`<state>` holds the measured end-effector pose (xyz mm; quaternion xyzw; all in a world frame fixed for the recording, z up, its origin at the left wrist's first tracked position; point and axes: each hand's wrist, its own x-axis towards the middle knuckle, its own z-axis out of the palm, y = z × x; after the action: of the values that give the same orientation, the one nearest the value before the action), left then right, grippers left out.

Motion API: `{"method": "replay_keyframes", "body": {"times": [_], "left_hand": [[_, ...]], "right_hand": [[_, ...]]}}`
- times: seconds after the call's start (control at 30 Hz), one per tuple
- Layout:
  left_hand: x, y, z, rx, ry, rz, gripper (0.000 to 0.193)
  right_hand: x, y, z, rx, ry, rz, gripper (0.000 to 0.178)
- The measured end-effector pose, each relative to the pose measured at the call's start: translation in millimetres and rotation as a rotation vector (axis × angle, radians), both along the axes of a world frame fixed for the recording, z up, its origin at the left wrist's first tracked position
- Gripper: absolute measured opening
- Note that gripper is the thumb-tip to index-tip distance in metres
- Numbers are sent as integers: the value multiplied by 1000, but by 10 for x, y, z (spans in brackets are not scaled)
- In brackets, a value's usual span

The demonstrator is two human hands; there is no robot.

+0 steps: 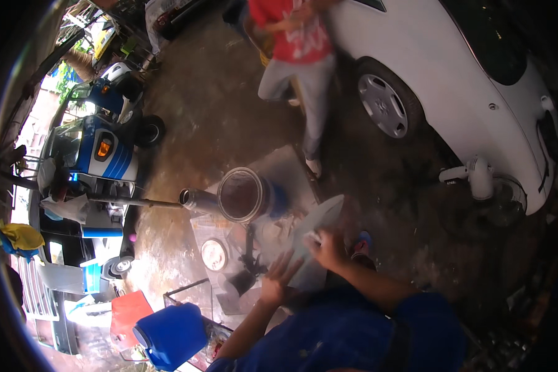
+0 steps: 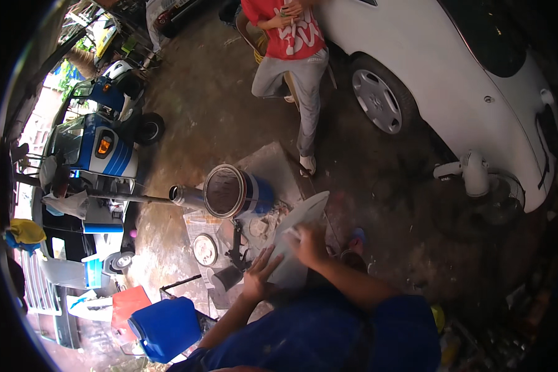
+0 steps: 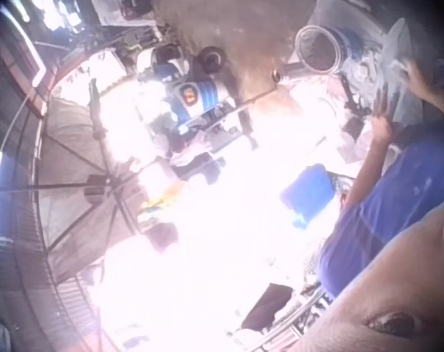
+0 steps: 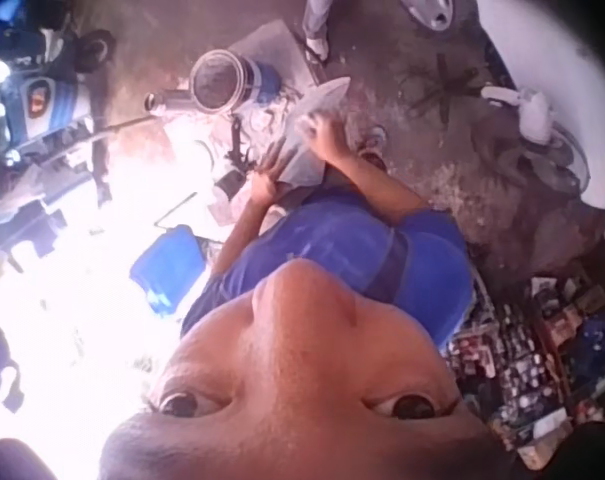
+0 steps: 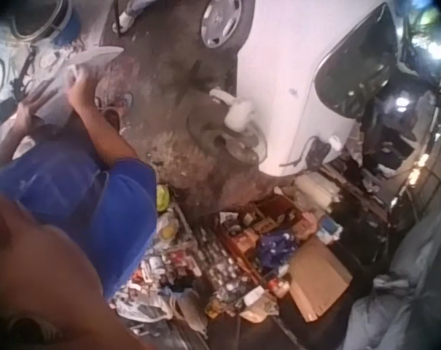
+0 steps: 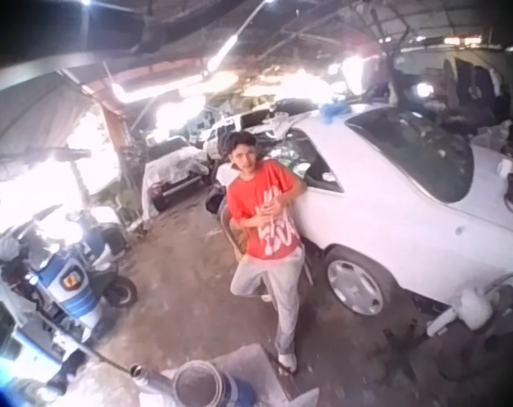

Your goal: The person sands a white vehicle panel by hand while holding it over a workbench in an auto repair shop.

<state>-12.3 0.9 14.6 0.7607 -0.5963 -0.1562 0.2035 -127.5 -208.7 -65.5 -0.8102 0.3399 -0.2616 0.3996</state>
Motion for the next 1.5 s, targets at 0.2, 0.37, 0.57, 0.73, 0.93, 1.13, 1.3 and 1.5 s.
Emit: {"method": "replay_keyframes", "body": {"times": [0.2,0.37,0.57,0.73,0.93,1.13,1.3,1.5], "left_hand": [[-42,-81,23,39,19,-58,98],[-42,-470,527,397,8,-142,111],[-7,-1255,-565,277,-433,-419,102],[-299,-1134,-383,360,-414,-422,103],[-164,-389,572,457,-293,-347,114],[-190,-299,186,182,-209,-144,98],[-266,-275,108,68,-145,-76,93],[-155,-24,-133,66,-172,-97,71]], "right_hand": [[-325,-1305,-1195,241,110,-466,32],[-321,-838,-899,462,-142,-422,37],[-250,-414,-711,581,-270,-400,36],[-475,-500,-961,420,-59,-304,36],[-263,-912,-425,17,-260,-288,25],[-434,-12,-30,-237,-65,6,26],[-491,-121,-200,-52,-32,80,38],[-475,406,311,-382,-17,213,29]]}}
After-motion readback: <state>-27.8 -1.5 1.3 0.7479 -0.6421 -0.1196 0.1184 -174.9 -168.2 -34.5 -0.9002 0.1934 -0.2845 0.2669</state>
